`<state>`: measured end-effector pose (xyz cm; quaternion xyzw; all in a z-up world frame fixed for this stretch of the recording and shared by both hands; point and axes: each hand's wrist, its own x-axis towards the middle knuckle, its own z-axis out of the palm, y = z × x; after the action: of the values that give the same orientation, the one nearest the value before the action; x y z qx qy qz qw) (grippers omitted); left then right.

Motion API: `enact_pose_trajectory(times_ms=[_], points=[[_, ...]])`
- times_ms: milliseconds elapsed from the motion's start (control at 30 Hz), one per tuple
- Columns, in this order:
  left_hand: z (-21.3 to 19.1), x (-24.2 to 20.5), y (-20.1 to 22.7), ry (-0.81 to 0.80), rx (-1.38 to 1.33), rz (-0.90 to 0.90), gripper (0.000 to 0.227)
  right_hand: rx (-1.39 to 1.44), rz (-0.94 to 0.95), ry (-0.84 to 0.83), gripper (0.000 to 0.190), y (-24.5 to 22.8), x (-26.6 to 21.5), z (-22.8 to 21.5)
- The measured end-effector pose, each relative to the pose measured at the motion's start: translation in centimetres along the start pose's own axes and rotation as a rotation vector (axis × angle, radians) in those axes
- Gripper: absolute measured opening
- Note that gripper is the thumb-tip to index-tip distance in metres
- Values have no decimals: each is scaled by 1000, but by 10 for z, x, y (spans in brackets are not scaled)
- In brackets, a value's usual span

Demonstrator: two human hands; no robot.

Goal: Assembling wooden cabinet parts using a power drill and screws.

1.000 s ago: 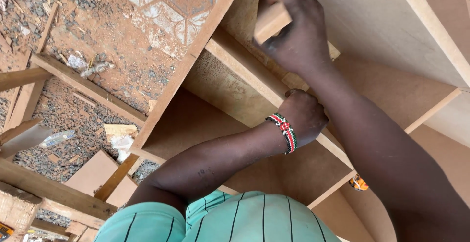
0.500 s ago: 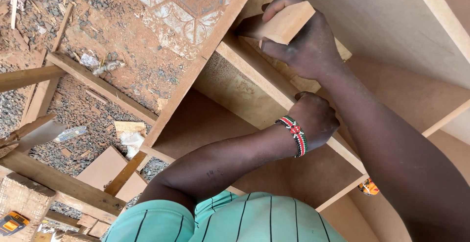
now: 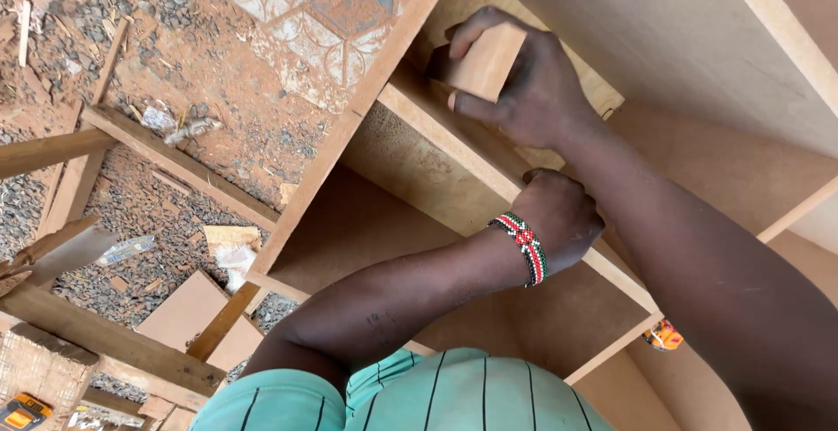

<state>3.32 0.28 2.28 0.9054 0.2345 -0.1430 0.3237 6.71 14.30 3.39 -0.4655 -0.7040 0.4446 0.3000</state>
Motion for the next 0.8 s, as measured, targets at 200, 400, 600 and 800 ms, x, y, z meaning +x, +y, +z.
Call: enact_pose_trajectory(times_ms=[200,400,600,800], points=[[-1,-5,2,-67,20,26,36,7,213,89,38,5,-6,0],[4,-8,13,-44,-61,-9,35,54,100,149,34,23,-13,-1],[-1,-4,11,-56,-46,10,33,44,199,156,49,44,-12,-11],[-6,-5,2,-54,-20,17,33,246,196,67,42,39,1,-1]])
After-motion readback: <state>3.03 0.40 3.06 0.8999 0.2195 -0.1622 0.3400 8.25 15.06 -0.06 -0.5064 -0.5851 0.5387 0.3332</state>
